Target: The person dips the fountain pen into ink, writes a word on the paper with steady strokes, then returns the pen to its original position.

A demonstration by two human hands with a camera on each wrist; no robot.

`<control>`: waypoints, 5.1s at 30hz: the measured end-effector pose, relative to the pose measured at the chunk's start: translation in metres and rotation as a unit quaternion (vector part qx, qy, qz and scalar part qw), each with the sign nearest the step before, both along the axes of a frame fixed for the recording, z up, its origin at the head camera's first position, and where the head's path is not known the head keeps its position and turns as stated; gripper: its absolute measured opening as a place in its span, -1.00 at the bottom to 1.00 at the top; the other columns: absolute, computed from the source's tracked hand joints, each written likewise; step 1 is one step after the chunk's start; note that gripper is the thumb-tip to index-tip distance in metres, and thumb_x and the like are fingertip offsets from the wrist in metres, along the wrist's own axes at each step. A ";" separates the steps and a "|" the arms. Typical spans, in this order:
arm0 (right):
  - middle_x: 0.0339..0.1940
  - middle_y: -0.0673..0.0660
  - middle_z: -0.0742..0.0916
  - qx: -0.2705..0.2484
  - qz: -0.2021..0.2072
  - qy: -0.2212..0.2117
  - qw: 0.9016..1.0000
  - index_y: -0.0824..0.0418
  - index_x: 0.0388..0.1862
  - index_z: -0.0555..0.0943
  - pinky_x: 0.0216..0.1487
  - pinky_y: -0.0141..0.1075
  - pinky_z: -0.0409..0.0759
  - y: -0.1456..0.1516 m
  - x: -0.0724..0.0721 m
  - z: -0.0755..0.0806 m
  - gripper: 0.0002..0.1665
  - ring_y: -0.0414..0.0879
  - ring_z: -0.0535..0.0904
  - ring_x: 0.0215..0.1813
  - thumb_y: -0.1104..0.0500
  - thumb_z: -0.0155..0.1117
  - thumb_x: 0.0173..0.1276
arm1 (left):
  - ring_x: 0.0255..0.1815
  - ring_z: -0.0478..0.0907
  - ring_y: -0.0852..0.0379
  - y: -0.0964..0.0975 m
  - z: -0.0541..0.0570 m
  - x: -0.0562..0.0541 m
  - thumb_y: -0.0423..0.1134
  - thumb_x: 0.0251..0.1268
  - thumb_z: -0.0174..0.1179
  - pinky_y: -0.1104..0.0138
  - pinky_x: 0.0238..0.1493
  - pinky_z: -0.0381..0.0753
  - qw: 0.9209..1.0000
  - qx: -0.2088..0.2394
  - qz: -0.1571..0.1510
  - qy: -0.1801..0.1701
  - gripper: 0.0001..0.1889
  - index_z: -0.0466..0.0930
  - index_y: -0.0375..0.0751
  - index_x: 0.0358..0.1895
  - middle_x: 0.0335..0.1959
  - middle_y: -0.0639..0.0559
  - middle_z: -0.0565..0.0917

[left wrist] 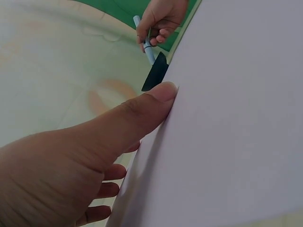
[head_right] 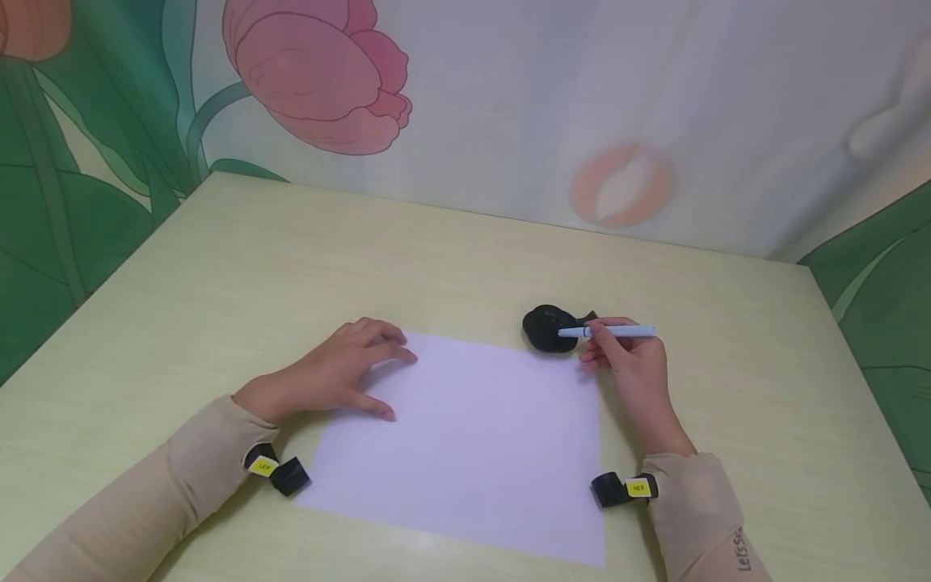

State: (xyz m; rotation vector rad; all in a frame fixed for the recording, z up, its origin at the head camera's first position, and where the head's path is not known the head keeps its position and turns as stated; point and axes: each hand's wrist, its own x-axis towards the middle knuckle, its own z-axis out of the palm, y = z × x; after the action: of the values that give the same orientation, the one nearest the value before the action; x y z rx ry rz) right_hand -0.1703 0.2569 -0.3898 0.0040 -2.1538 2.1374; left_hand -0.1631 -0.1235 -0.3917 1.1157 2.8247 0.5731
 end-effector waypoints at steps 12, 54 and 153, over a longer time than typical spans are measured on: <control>-0.55 -0.01 0.74 0.000 0.018 0.020 1.000 0.27 -0.27 0.64 -0.49 -0.43 0.64 0.000 -0.001 -0.004 -0.93 -0.25 0.67 -0.55 0.34 0.30 0.27 | 0.26 0.32 0.01 -0.001 0.000 0.001 0.20 -0.16 0.46 0.07 0.27 0.29 1.000 0.001 -0.002 0.004 -0.31 0.55 0.05 0.13 0.16 -0.01 0.46; -0.54 0.01 0.76 -0.019 0.003 0.063 0.998 0.28 -0.20 0.70 -0.61 -0.39 0.59 -0.017 0.011 0.031 -0.84 -0.18 0.70 -0.55 0.23 0.24 0.35 | 0.27 0.30 0.02 -0.002 -0.005 -0.003 0.23 -0.12 0.43 0.08 0.27 0.28 1.000 -0.002 -0.009 0.007 -0.30 0.53 0.06 0.16 0.18 0.00 0.45; -0.50 0.39 0.67 0.140 0.121 0.008 0.983 0.45 -0.28 0.54 -0.47 -0.29 0.65 -0.100 0.048 -0.017 -0.84 -0.21 0.60 -0.56 0.31 0.24 0.32 | 0.28 0.30 0.01 -0.002 0.000 0.000 0.22 -0.13 0.44 0.06 0.27 0.29 1.000 -0.005 -0.001 -0.010 -0.30 0.54 0.04 0.15 0.18 -0.01 0.45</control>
State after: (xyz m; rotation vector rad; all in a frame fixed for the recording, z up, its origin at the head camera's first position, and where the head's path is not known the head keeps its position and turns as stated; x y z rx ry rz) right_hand -0.1222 0.1572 -0.4071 0.3210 -2.5397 1.9130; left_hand -0.1631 -0.1251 -0.3915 1.1051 2.8060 0.5663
